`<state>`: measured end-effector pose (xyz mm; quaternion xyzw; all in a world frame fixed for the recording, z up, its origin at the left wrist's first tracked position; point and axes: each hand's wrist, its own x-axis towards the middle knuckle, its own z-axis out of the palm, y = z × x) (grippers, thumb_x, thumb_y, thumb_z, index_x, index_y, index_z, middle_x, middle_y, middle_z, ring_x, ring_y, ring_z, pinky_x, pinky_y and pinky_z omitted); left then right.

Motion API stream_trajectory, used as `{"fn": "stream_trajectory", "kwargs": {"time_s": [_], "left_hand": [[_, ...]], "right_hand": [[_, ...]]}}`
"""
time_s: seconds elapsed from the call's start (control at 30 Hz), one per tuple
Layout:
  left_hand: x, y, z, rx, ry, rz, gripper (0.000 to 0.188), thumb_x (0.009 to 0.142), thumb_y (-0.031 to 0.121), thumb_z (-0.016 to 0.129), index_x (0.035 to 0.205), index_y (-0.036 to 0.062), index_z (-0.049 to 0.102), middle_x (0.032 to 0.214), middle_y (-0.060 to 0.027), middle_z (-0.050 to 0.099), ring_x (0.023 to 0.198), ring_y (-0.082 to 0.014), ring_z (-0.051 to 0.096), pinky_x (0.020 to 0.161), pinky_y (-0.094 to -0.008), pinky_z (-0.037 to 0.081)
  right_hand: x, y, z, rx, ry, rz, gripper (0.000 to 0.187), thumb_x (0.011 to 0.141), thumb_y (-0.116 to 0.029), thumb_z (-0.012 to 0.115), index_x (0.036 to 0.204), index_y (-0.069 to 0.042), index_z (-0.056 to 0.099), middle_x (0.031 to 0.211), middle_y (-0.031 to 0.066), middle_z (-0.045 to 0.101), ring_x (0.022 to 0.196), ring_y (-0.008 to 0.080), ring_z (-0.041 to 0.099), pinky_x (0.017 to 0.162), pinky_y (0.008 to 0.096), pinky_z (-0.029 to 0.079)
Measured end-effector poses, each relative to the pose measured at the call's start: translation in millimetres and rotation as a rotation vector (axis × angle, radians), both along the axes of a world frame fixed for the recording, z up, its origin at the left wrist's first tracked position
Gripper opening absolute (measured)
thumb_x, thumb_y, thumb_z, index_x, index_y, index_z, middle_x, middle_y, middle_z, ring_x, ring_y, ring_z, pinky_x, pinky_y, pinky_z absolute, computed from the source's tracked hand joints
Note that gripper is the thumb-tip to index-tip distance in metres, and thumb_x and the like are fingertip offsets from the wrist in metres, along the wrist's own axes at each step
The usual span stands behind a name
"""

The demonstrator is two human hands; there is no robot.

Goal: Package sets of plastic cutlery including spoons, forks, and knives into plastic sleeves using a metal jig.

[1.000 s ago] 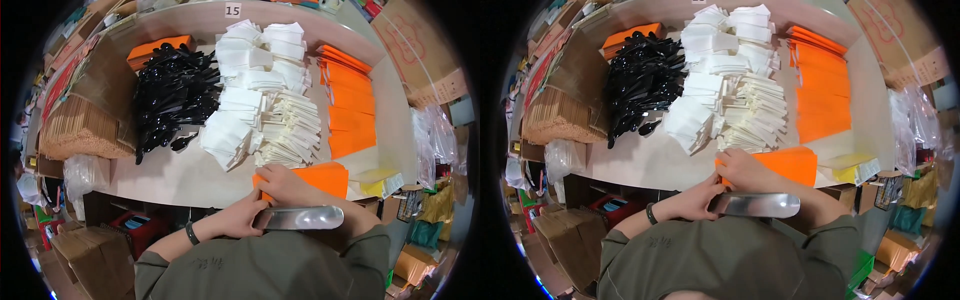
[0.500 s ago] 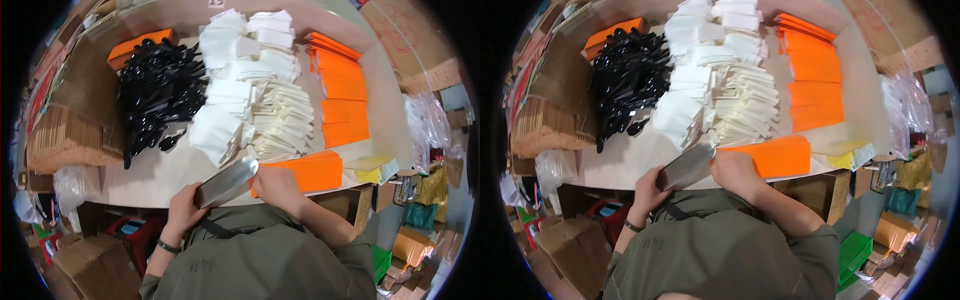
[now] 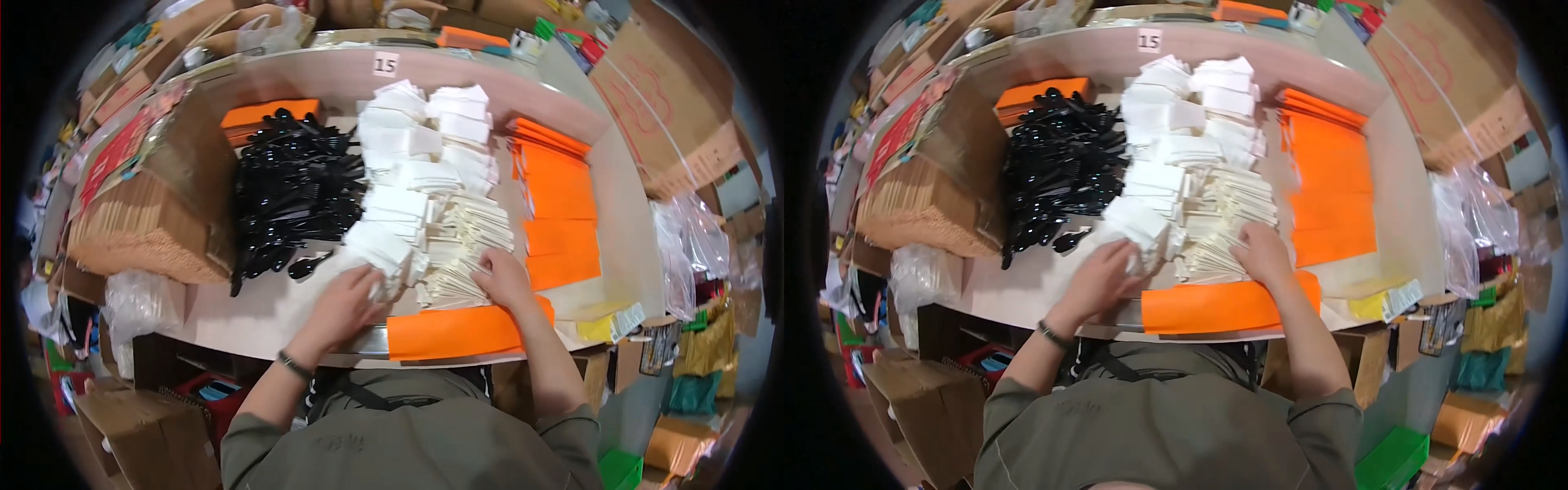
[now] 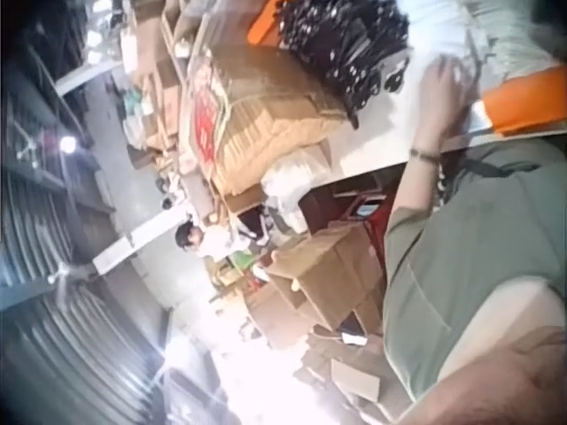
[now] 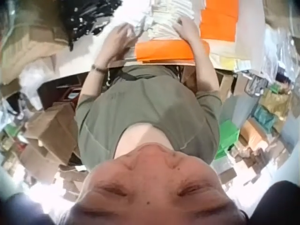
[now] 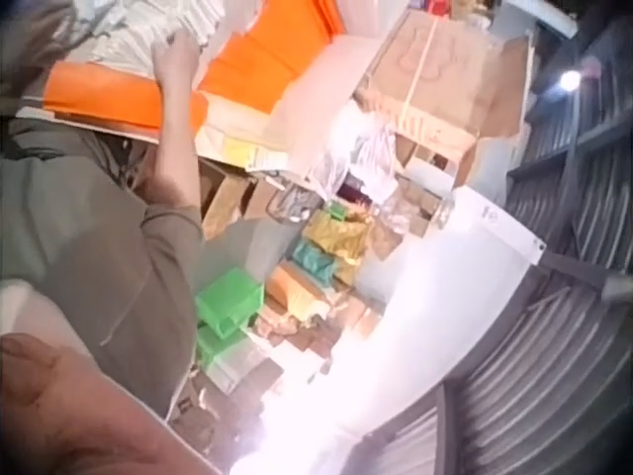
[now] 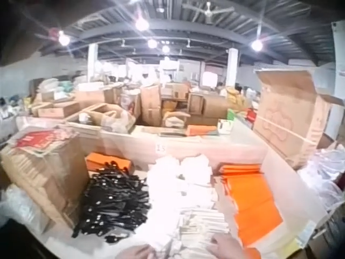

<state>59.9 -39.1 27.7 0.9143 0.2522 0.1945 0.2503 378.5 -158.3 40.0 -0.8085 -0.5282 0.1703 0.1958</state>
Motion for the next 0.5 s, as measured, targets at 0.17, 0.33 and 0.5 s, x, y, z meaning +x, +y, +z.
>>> {"fn": "stream_trajectory", "kwargs": {"time_s": [0.17,0.33,0.5], "left_hand": [[-4,10,9,0.003,-0.037,0.146,0.043,0.079,0.014,0.074,0.119,0.0061,0.06,0.119,-0.0152,0.061,0.108,-0.0365,0.059,0.09,-0.0434,0.051],[-47,41,-1,0.047,0.061,0.438,0.033,0.079,0.012,0.071,0.111,0.0079,0.064,0.106,-0.0146,0.063,0.098,-0.0354,0.062,0.083,-0.0422,0.053],[-46,43,-22,0.06,0.299,0.453,0.021,0.081,0.013,0.067,0.103,0.0097,0.066,0.09,-0.013,0.064,0.084,-0.0359,0.065,0.072,-0.0453,0.053]], "right_hand": [[-4,0,7,-0.003,-0.018,-0.008,0.014,0.078,-0.02,0.074,0.083,-0.006,0.072,0.088,0.0147,0.066,0.089,0.0334,0.063,0.077,0.0452,0.049],[-31,24,22,0.106,-0.265,0.115,0.014,0.085,-0.018,0.069,0.088,-0.005,0.072,0.088,0.0151,0.067,0.082,0.0346,0.063,0.077,0.043,0.049],[-98,91,28,0.304,0.115,0.151,0.015,0.088,-0.017,0.064,0.087,-0.003,0.07,0.085,0.0164,0.067,0.086,0.0368,0.065,0.078,0.046,0.051]]}}
